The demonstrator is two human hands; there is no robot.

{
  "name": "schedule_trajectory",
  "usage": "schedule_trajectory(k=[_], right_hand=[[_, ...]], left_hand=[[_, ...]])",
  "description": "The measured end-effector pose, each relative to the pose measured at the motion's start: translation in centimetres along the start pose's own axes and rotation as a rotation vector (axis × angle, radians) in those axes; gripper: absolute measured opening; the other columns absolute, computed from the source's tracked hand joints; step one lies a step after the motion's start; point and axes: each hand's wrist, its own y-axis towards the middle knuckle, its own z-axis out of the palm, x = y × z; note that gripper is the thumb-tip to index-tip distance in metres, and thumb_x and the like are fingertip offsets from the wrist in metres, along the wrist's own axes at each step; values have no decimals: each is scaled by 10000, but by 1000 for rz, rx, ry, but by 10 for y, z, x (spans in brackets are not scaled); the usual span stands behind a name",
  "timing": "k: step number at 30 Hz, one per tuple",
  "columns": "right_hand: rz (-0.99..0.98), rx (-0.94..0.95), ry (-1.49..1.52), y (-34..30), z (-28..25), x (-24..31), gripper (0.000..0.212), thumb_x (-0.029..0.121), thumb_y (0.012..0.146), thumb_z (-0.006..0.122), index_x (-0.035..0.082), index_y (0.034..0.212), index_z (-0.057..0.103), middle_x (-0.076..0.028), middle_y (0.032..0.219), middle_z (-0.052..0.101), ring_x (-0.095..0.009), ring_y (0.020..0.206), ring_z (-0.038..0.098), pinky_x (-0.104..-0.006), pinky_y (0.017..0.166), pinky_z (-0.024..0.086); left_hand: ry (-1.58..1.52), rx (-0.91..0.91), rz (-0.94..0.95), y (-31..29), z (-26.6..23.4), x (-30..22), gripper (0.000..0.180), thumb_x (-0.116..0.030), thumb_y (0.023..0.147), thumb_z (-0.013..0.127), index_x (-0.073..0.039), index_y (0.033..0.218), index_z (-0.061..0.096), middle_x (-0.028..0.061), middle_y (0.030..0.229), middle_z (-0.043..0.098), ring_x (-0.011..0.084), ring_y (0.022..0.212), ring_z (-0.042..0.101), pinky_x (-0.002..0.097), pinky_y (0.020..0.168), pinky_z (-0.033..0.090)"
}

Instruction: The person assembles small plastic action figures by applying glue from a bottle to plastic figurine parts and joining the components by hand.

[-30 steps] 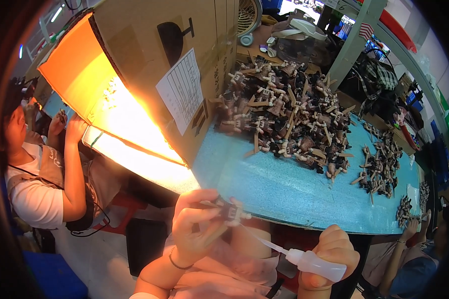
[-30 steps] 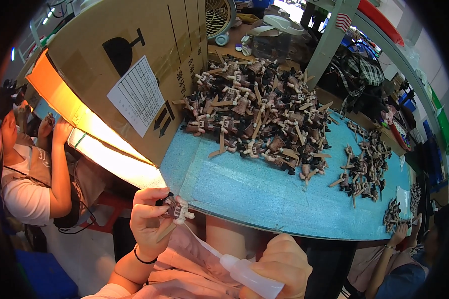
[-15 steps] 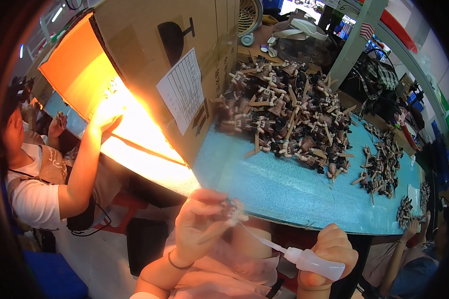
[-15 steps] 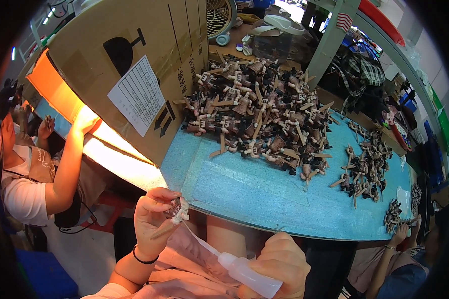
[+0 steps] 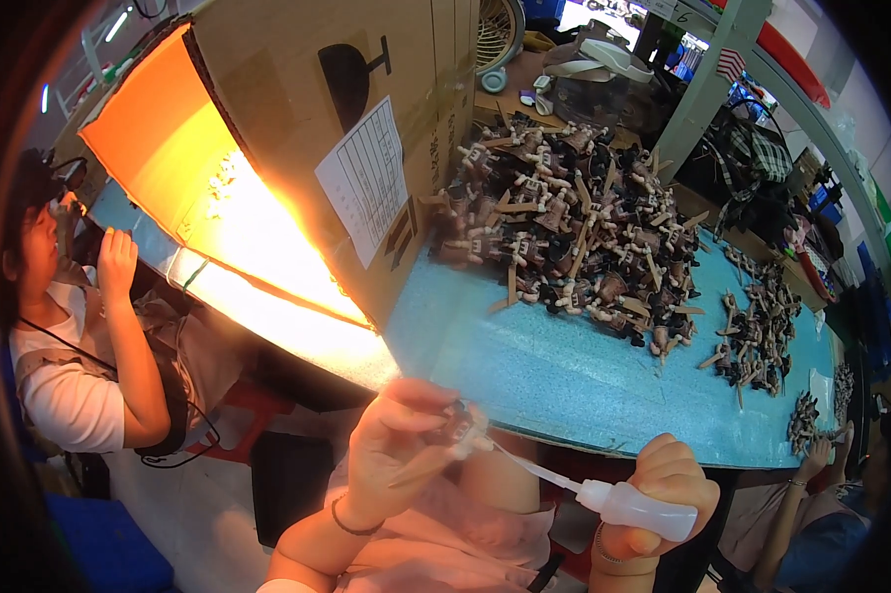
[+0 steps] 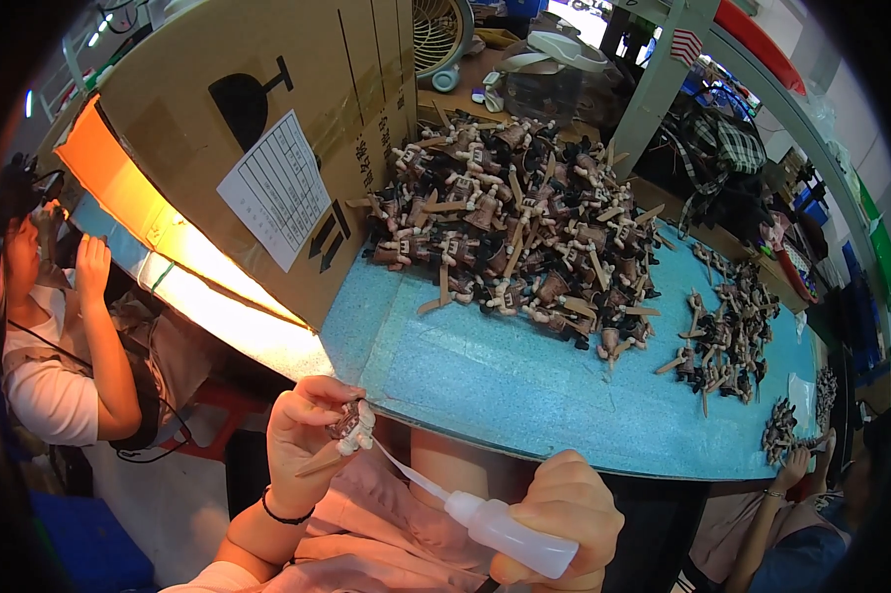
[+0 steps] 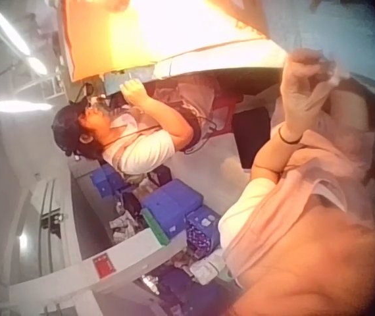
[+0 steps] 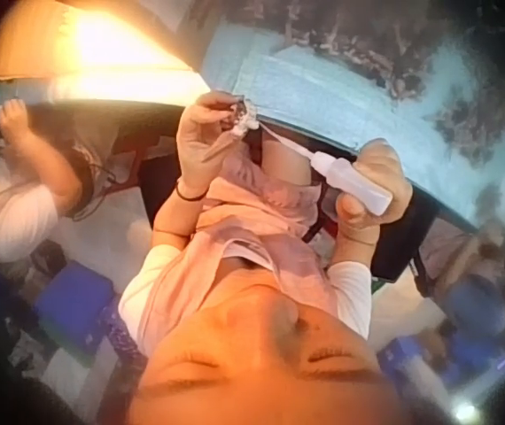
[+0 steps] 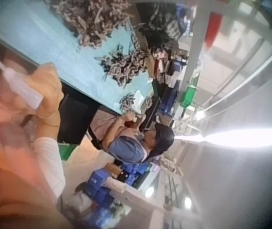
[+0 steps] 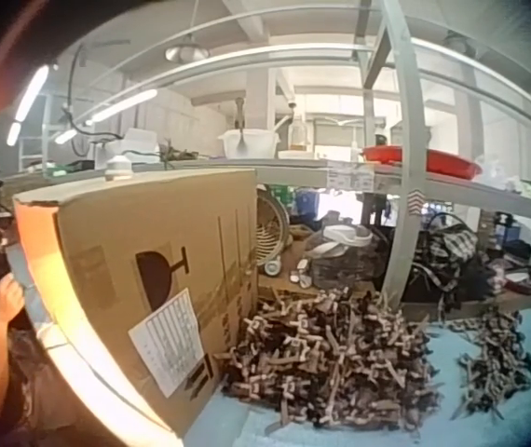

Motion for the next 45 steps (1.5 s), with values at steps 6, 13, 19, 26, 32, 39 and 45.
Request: schedule_trajectory(k=[6, 13, 19, 26, 32, 39, 45], right_hand=[[46, -159, -74, -6, 2, 1, 582, 628, 751, 580, 75, 800, 405, 0, 639, 394, -108, 541, 364, -252, 522, 281], [-29, 11, -32, 0, 2, 0, 587, 628, 737, 594, 71, 800, 416, -1, 651, 411, -114, 549, 375, -257, 521, 283], [-39, -109, -119, -5, 6, -1, 578, 615, 743, 599, 70, 801, 415, 3, 637, 406, -113, 542, 371, -257, 516, 283], [226, -132, 348, 2, 15, -31, 377, 228, 814, 642, -6, 1027, 436, -91, 799, 600, -155, 614, 527, -224, 553, 395], [480, 52, 13, 3, 37, -97, 328, 119, 808, 627, -4, 1071, 474, -68, 854, 561, -180, 770, 525, -251, 701, 398], [280, 174, -469, -2, 43, -116, 256, 83, 765, 660, 20, 974, 525, -92, 976, 473, -218, 884, 468, -315, 771, 370], [35, -105, -463, -10, 58, -35, 299, 77, 711, 704, 40, 959, 539, -122, 953, 465, -242, 873, 465, -316, 735, 383]], left_hand=[[11, -4, 5, 0, 1, -2, 287, 134, 759, 594, -15, 981, 488, 167, 1134, 433, 289, 990, 568, 417, 817, 533], [157, -38, 53, -3, 0, 0, 299, 122, 741, 628, -25, 965, 495, 178, 1128, 446, 271, 987, 573, 384, 814, 533], [175, -56, 45, -2, 0, -1, 303, 112, 746, 631, -26, 976, 489, 172, 1105, 472, 253, 982, 575, 370, 815, 525], [-29, -110, -19, -4, -8, -2, 260, 96, 793, 573, -8, 1002, 459, 158, 1084, 515, 237, 1016, 554, 377, 907, 448], [-39, -188, -88, -8, -11, -5, 220, -52, 817, 607, -40, 970, 451, 124, 1031, 532, 233, 926, 554, 365, 831, 450], [-139, -165, -115, -10, -19, -16, 194, 67, 822, 546, -10, 989, 484, 96, 1044, 548, 189, 1059, 530, 341, 918, 416], [-63, -177, -35, -11, -22, -14, 192, 76, 824, 542, -12, 984, 483, 109, 1045, 547, 175, 1007, 541, 327, 901, 428]])
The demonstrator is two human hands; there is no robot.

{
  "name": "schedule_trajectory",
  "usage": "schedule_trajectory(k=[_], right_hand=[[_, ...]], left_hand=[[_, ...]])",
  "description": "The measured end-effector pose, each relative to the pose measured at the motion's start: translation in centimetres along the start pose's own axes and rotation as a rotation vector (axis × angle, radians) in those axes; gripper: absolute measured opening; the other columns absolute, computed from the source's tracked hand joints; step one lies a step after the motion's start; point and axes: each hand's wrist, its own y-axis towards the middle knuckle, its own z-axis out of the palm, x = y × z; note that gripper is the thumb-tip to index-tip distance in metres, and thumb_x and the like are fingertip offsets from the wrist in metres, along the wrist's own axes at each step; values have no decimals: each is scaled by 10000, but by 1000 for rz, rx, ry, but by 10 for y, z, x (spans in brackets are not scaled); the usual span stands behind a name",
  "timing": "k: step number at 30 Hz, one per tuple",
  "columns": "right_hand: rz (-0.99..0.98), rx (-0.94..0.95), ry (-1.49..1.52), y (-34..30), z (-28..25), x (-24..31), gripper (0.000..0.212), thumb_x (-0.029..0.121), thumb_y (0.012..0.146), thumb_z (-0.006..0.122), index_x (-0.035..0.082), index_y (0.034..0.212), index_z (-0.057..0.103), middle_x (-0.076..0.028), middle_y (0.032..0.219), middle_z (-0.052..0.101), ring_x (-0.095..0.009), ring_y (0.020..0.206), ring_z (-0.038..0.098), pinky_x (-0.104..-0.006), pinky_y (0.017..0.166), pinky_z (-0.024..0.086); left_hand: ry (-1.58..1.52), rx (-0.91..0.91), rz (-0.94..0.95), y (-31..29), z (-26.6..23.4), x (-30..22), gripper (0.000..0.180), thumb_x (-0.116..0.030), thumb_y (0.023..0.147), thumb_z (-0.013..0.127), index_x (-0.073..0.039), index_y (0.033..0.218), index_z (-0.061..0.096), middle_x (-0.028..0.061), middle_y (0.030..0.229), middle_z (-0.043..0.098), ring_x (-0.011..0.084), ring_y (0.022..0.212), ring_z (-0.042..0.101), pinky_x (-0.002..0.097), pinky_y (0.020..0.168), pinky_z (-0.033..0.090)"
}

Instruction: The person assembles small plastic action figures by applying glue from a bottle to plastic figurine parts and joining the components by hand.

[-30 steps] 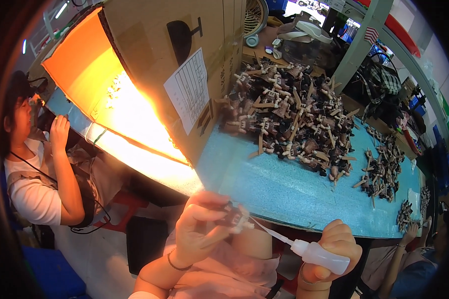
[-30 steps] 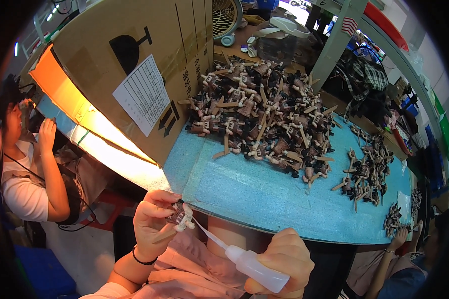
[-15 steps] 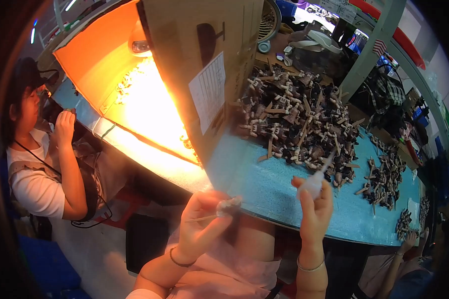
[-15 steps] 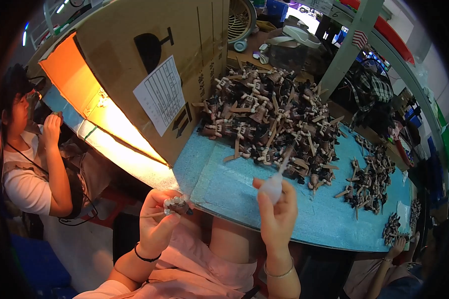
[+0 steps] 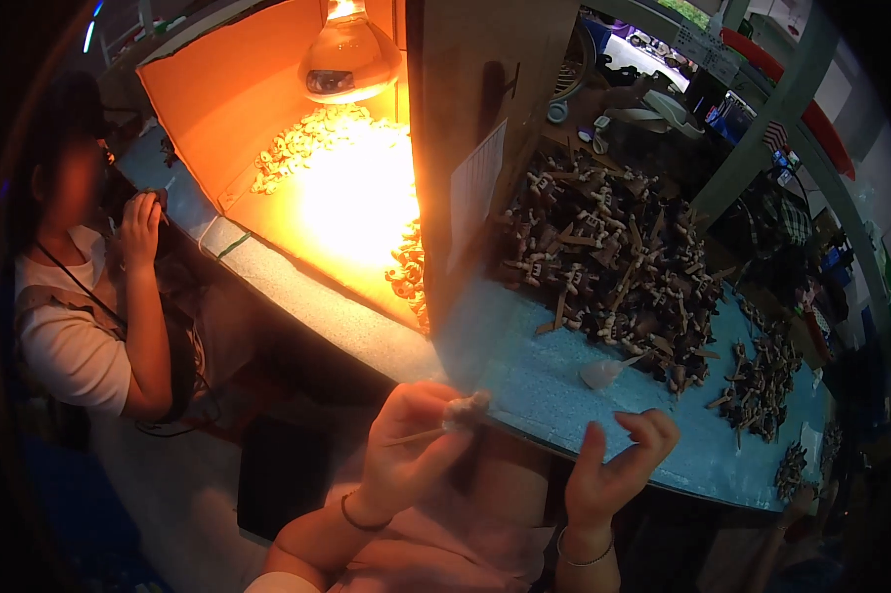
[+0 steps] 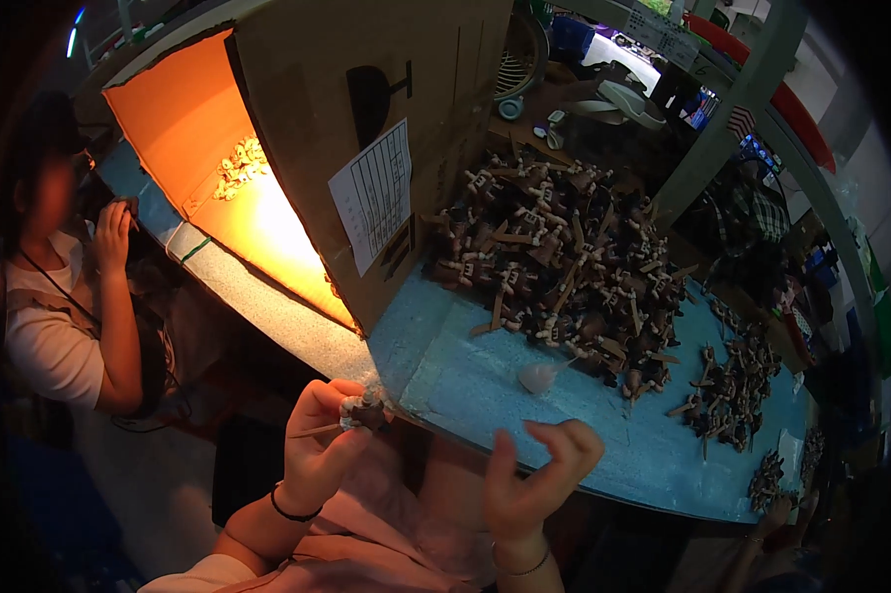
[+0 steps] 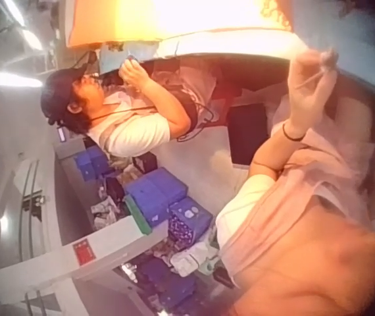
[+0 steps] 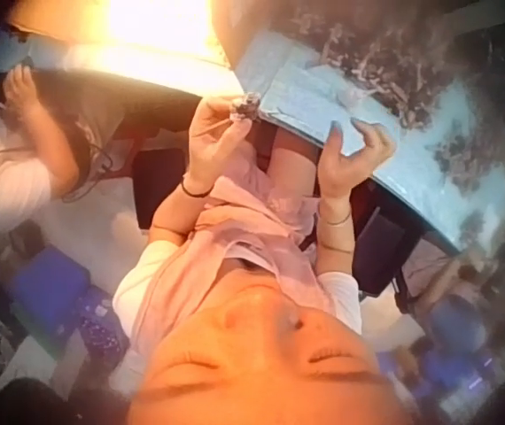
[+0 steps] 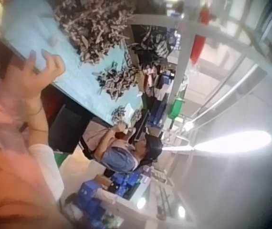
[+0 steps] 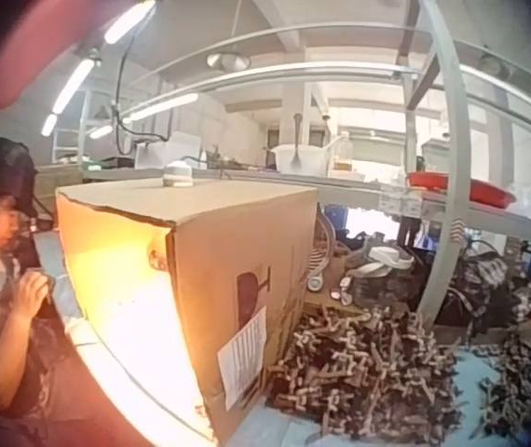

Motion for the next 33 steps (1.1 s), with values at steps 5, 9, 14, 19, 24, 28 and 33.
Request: schedule_trajectory(k=[5, 9, 14, 19, 24, 28, 33], right_hand=[[-50, 325, 354, 2, 16, 50, 251, 76, 643, 756, 64, 844, 607, -84, 821, 498, -229, 770, 478, -307, 659, 397], [-1, 361, 398, 1, 25, 54, 238, 63, 641, 755, 68, 831, 612, -76, 803, 513, -236, 744, 486, -311, 650, 396], [-39, 384, 371, -2, 36, 53, 226, 44, 648, 740, 70, 828, 605, -74, 816, 521, -238, 752, 495, -324, 650, 391], [-77, 369, 345, -1, 39, 59, 234, 27, 646, 720, 78, 835, 592, -71, 829, 528, -235, 752, 501, -331, 664, 390], [-321, 463, 430, -4, 47, 66, 180, 55, 670, 681, 71, 786, 544, -68, 803, 474, -208, 702, 454, -296, 595, 389], [-319, 806, 400, -3, 72, 74, 146, 78, 711, 670, 74, 762, 533, -82, 751, 520, -237, 647, 500, -347, 563, 381], [-537, 729, 0, -5, 165, 120, 67, 123, 744, 554, 84, 720, 506, -68, 733, 530, -215, 693, 538, -333, 610, 399]], left_hand=[[122, -17, 54, -2, 1, -1, 229, 92, 810, 559, -9, 993, 465, 129, 1042, 524, 176, 989, 546, 306, 871, 449], [193, -6, 79, -2, -3, 1, 249, 85, 802, 583, -8, 998, 460, 134, 1055, 515, 178, 977, 553, 290, 845, 464], [191, -18, 119, -3, -9, 4, 245, 57, 804, 608, -8, 1002, 479, 142, 1069, 515, 183, 972, 562, 286, 824, 479], [148, -16, 129, 0, -11, 0, 244, 46, 806, 616, -7, 1006, 485, 142, 1069, 516, 187, 967, 565, 287, 819, 482], [142, -71, 150, -6, -29, -7, 239, 34, 811, 614, -11, 1005, 481, 143, 1056, 523, 187, 965, 567, 294, 820, 480], [241, -381, 120, -16, -68, -24, 223, 25, 822, 579, -23, 1005, 462, 144, 1057, 539, 181, 944, 568, 306, 847, 465], [358, -654, 325, -35, -108, -54, 301, -254, 856, 601, -79, 1080, 500, 61, 1120, 525, 130, 899, 537, 254, 756, 392]])
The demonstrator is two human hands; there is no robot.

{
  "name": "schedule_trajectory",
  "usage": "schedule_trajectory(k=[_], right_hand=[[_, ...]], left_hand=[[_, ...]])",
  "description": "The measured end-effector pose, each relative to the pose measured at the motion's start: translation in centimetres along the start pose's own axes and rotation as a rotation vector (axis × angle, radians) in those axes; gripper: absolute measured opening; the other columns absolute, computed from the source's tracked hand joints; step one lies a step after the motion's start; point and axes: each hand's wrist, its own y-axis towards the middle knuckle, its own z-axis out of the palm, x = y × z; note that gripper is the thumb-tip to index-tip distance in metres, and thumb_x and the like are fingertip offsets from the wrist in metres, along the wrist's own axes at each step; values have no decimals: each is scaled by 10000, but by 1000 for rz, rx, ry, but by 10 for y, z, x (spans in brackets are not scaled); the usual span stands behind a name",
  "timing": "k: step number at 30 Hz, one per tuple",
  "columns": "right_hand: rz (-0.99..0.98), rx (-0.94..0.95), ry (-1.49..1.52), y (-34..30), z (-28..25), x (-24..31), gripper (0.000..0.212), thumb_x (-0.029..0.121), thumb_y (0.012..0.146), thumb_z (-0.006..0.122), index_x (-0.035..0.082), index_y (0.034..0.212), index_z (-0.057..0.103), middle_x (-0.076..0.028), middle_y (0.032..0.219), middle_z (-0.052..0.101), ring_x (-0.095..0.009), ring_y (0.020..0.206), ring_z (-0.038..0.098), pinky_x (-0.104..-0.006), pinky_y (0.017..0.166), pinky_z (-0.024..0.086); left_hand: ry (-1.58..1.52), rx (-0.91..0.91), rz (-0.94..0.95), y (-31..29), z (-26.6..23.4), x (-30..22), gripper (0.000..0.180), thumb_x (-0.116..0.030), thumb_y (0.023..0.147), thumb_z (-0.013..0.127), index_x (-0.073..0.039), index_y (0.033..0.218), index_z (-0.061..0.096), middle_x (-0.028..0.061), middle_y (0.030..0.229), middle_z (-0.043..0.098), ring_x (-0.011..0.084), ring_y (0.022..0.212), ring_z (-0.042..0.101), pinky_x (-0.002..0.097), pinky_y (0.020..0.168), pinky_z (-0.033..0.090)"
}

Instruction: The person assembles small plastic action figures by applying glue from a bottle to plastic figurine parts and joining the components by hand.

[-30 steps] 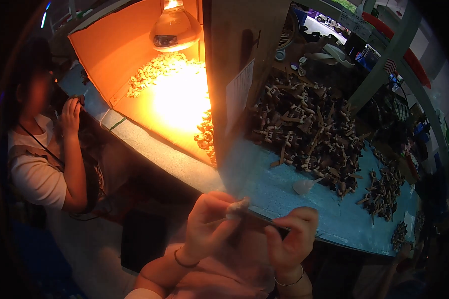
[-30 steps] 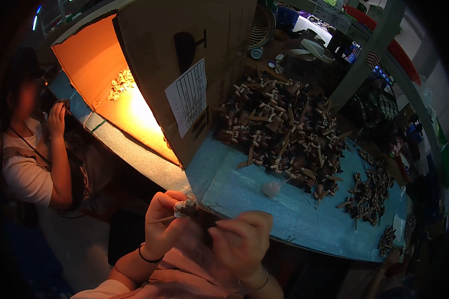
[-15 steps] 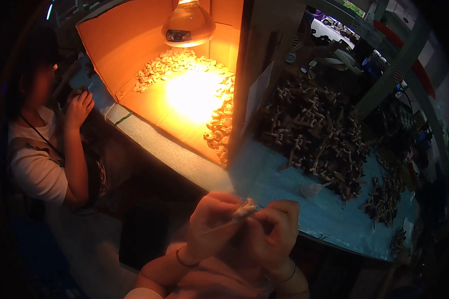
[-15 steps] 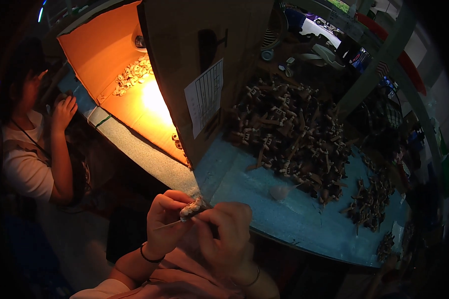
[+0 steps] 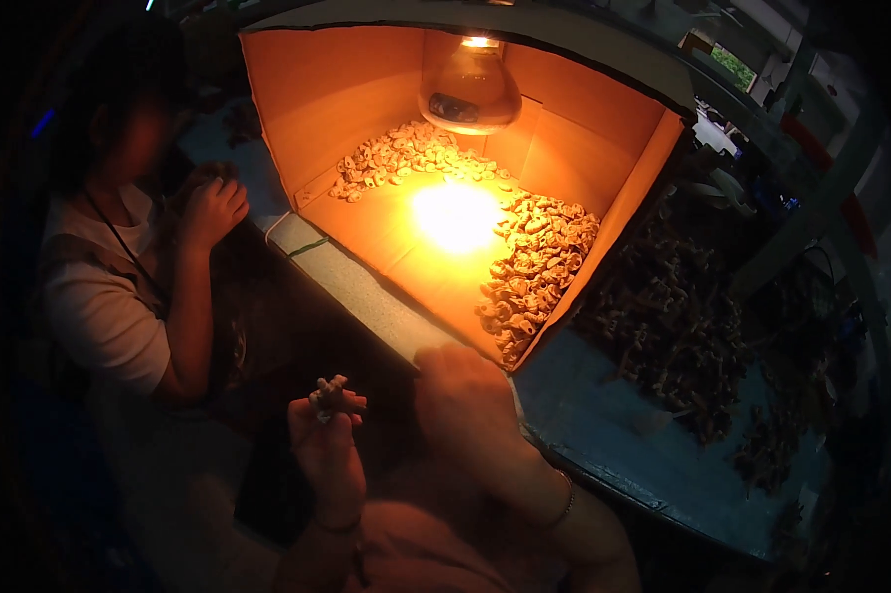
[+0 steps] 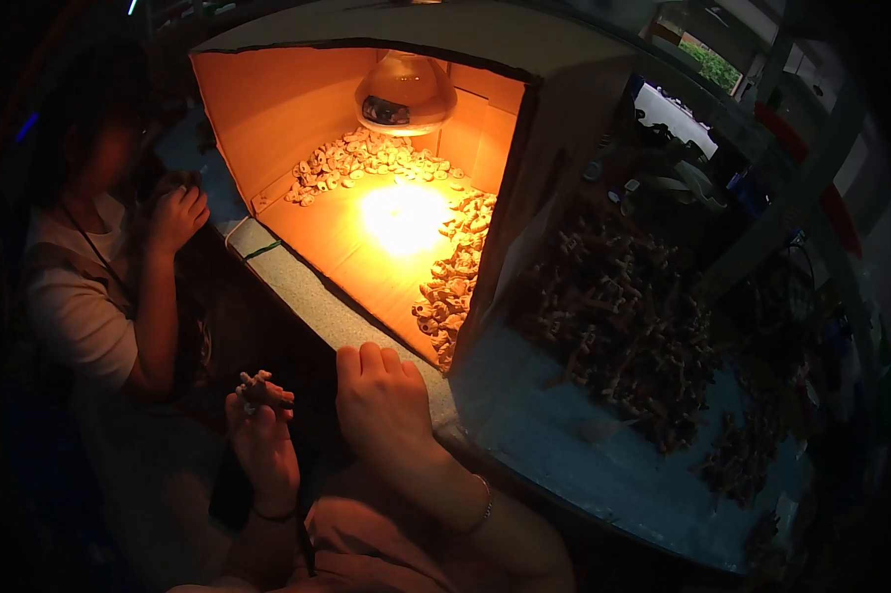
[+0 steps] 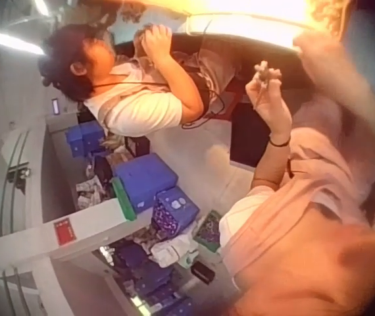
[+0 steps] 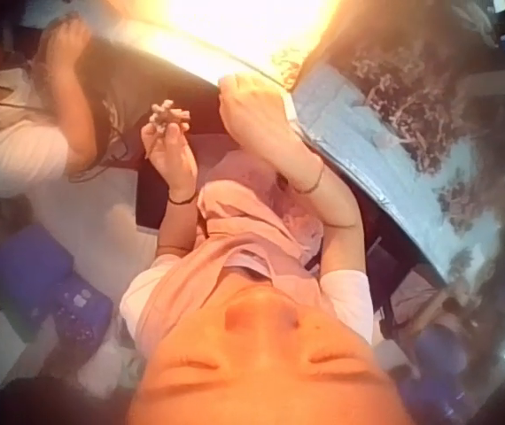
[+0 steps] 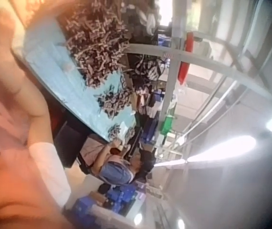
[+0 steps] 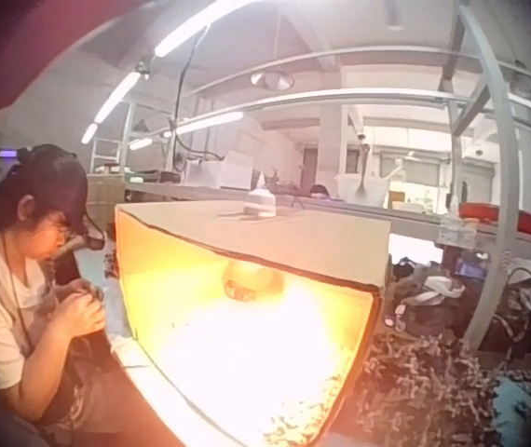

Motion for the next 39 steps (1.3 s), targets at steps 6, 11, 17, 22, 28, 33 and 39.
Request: schedule_trajectory(k=[6, 11, 17, 22, 28, 33, 39], right_hand=[[503, -105, -587, 134, 84, -79, 222, 195, 840, 454, 55, 906, 613, -111, 955, 573, -252, 902, 503, -374, 802, 354], [674, 311, -694, 163, 91, -131, 284, 241, 859, 445, 144, 1016, 662, -49, 1083, 597, -207, 1074, 475, -359, 876, 325], [475, 222, -809, 163, 87, -125, 247, 230, 838, 472, 160, 896, 702, -35, 979, 640, -209, 995, 525, -354, 851, 334], [334, 36, -538, 135, 81, -83, 196, 209, 795, 515, 89, 843, 662, -118, 865, 607, -270, 815, 554, -385, 725, 365], [27, -185, 417, 51, 45, -35, 133, 135, 801, 553, 7, 796, 589, -160, 712, 560, -276, 607, 567, -383, 559, 458], [148, -132, 762, -25, -24, -33, 175, -4, 791, 573, 10, 956, 630, -77, 814, 586, -113, 670, 578, -235, 590, 457], [390, -148, 940, -73, -68, -58, 210, -32, 814, 547, -8, 1011, 614, -83, 860, 596, -134, 735, 596, -250, 659, 486]], left_hand=[[38, -47, -32, -9, -17, -14, 348, -305, 833, 622, -77, 1055, 480, 66, 1078, 543, 125, 901, 531, 250, 737, 388], [89, -67, -50, -15, -32, -24, 394, -356, 811, 640, -79, 1031, 465, 62, 989, 580, 124, 884, 538, 251, 717, 388], [33, -42, -99, -11, -42, -22, 359, -317, 826, 633, -80, 1041, 471, 69, 1083, 547, 121, 870, 552, 241, 698, 402], [-46, -6, -195, -10, -34, -19, 331, -283, 834, 628, -77, 1044, 476, 82, 1075, 550, 138, 847, 572, 246, 697, 428], [-46, 125, -367, -5, -3, -8, 369, -319, 840, 615, -44, 1040, 472, 89, 951, 594, 139, 817, 585, 242, 677, 437], [-118, 374, -374, -17, 29, 0, 267, -202, 875, 566, -26, 1024, 430, 137, 928, 608, 165, 807, 595, 293, 733, 479], [-456, 689, -566, -35, 58, 13, 235, -25, 874, 527, -4, 1092, 443, 166, 1081, 582, 204, 990, 581, 337, 866, 468]])
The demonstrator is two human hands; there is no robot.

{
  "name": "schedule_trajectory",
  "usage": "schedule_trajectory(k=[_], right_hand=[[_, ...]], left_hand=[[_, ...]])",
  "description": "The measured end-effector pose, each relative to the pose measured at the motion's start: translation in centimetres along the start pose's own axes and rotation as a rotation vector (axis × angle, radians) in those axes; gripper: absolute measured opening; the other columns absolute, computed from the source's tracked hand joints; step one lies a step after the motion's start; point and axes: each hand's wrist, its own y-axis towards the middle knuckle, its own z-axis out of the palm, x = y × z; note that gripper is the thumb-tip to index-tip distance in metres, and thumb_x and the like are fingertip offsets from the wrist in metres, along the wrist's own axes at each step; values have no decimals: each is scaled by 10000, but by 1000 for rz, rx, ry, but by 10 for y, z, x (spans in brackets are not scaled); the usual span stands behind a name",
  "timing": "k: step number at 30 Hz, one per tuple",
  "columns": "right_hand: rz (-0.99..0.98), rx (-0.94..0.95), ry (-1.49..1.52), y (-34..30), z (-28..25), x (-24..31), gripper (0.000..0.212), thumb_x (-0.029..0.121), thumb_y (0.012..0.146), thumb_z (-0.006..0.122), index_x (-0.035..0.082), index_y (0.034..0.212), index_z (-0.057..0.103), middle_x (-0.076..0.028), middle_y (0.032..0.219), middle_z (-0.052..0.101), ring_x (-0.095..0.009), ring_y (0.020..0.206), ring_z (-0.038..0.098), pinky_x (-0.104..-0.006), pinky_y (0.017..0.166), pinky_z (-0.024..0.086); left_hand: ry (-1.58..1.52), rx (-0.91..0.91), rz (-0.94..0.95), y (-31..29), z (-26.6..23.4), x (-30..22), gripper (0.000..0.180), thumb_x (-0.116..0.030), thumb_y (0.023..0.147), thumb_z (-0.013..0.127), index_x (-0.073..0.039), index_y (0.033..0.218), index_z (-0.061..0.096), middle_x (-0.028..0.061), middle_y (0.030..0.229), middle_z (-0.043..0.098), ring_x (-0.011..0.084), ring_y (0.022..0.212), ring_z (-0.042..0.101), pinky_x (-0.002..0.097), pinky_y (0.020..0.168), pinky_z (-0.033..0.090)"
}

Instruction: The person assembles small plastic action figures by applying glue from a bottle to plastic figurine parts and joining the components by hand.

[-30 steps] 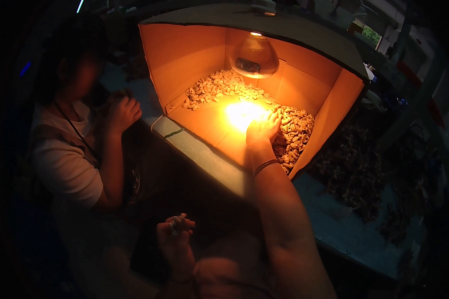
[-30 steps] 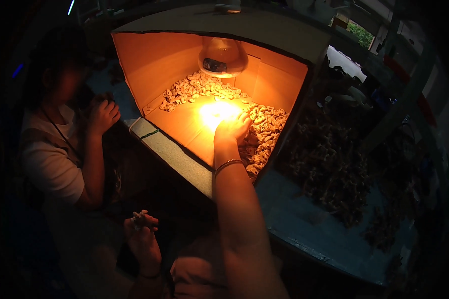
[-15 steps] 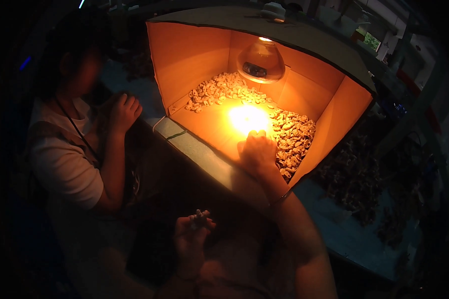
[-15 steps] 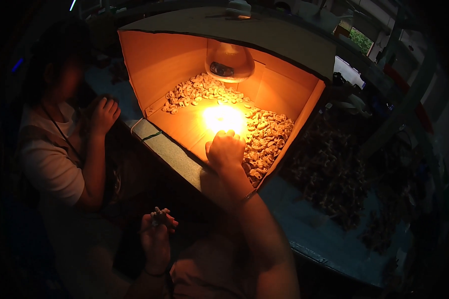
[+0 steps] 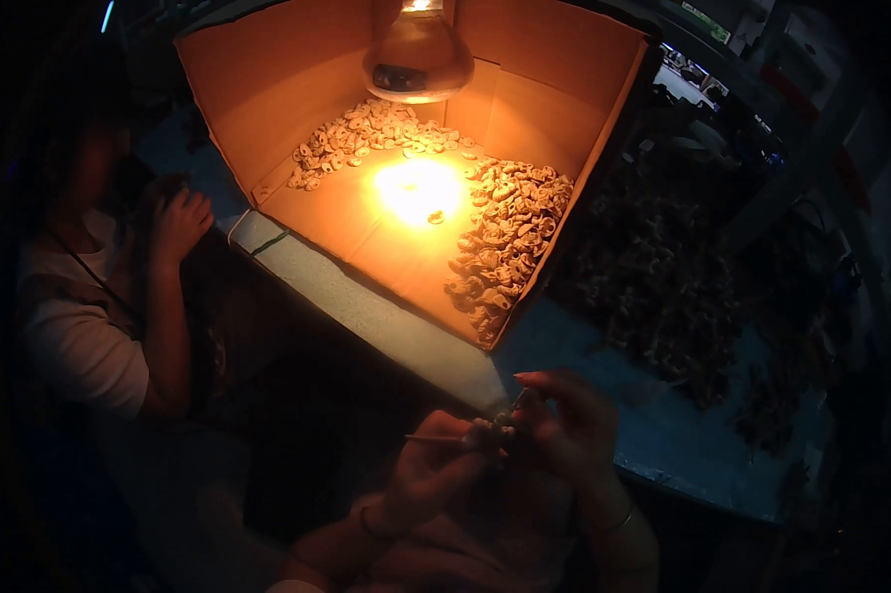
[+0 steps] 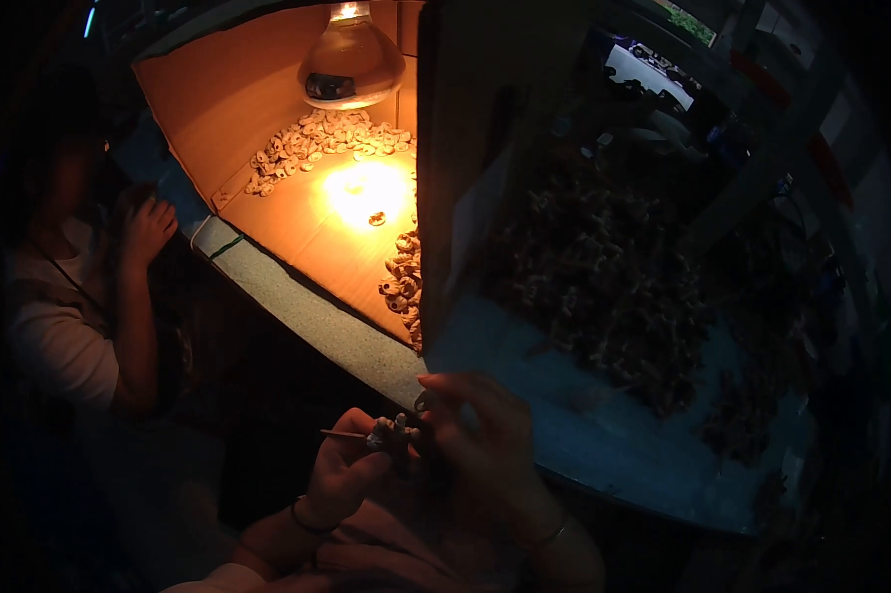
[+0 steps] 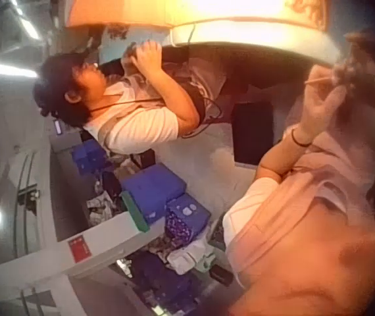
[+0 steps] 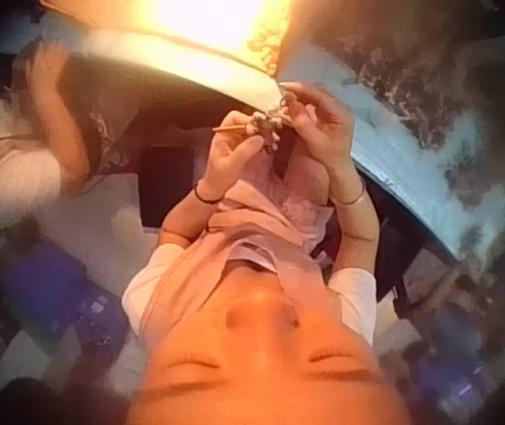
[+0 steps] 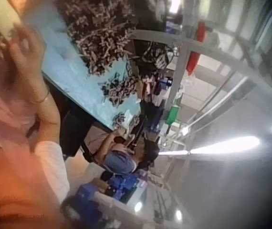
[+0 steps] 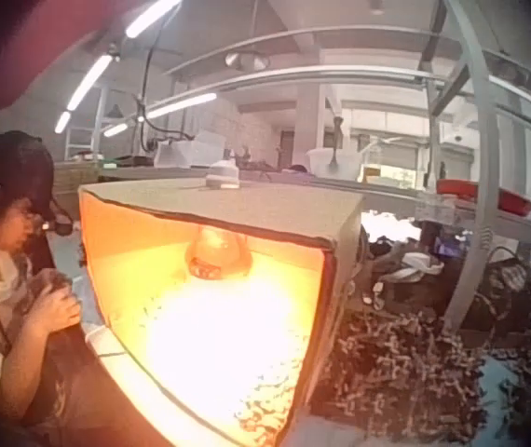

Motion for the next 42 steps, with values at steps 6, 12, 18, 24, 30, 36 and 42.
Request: schedule_trajectory(k=[6, 12, 18, 24, 30, 36, 42], right_hand=[[25, -60, 62, -22, -29, 0, 192, -67, 789, 588, -12, 972, 578, -162, 893, 638, -209, 871, 633, -303, 765, 516], [-254, -34, -88, -34, -55, -10, 227, -88, 709, 638, -4, 916, 596, -156, 898, 647, -225, 826, 628, -304, 703, 505], [-336, -117, -117, -41, -63, -11, 273, -34, 662, 681, 53, 907, 600, -113, 908, 666, -244, 799, 653, -303, 674, 503], [-423, -63, -151, -37, -68, -7, 263, -17, 658, 691, 50, 897, 603, -139, 925, 665, -259, 800, 653, -321, 677, 503], [-479, 15, -175, -34, -66, -6, 292, -53, 649, 685, 63, 907, 609, -147, 897, 670, -250, 806, 660, -303, 676, 511], [-470, 34, -159, -34, -67, -6, 261, -33, 672, 690, 65, 898, 606, -143, 894, 670, -251, 790, 663, -303, 680, 518], [-528, 3, -297, -33, -72, 5, 242, -2, 692, 692, 72, 900, 595, -142, 890, 670, -253, 776, 664, -297, 657, 524]], left_hand=[[-78, 36, -214, 10, 28, 14, 254, -94, 843, 579, -41, 1036, 423, 180, 1038, 585, 227, 929, 597, 345, 816, 479], [-176, 81, -300, 10, 40, 25, 265, -108, 832, 599, -36, 1014, 421, 178, 1029, 572, 236, 929, 591, 360, 820, 477], [-153, 44, -318, 12, 55, 29, 259, -150, 833, 611, -42, 975, 424, 172, 1007, 567, 235, 890, 594, 356, 786, 482], [-175, 137, -293, 10, 51, 30, 233, -161, 849, 609, -47, 984, 458, 146, 1061, 585, 182, 931, 590, 326, 786, 484], [-206, 129, -259, 11, 53, 26, 219, -170, 850, 604, -52, 962, 458, 138, 1021, 588, 168, 886, 585, 310, 748, 481], [-203, 70, -347, 9, 54, 23, 264, -169, 817, 617, -55, 956, 424, 172, 963, 569, 251, 866, 594, 349, 711, 485], [-107, 66, -286, 9, 57, 23, 191, -133, 850, 592, -53, 960, 457, 125, 1002, 588, 149, 880, 575, 288, 736, 476]])
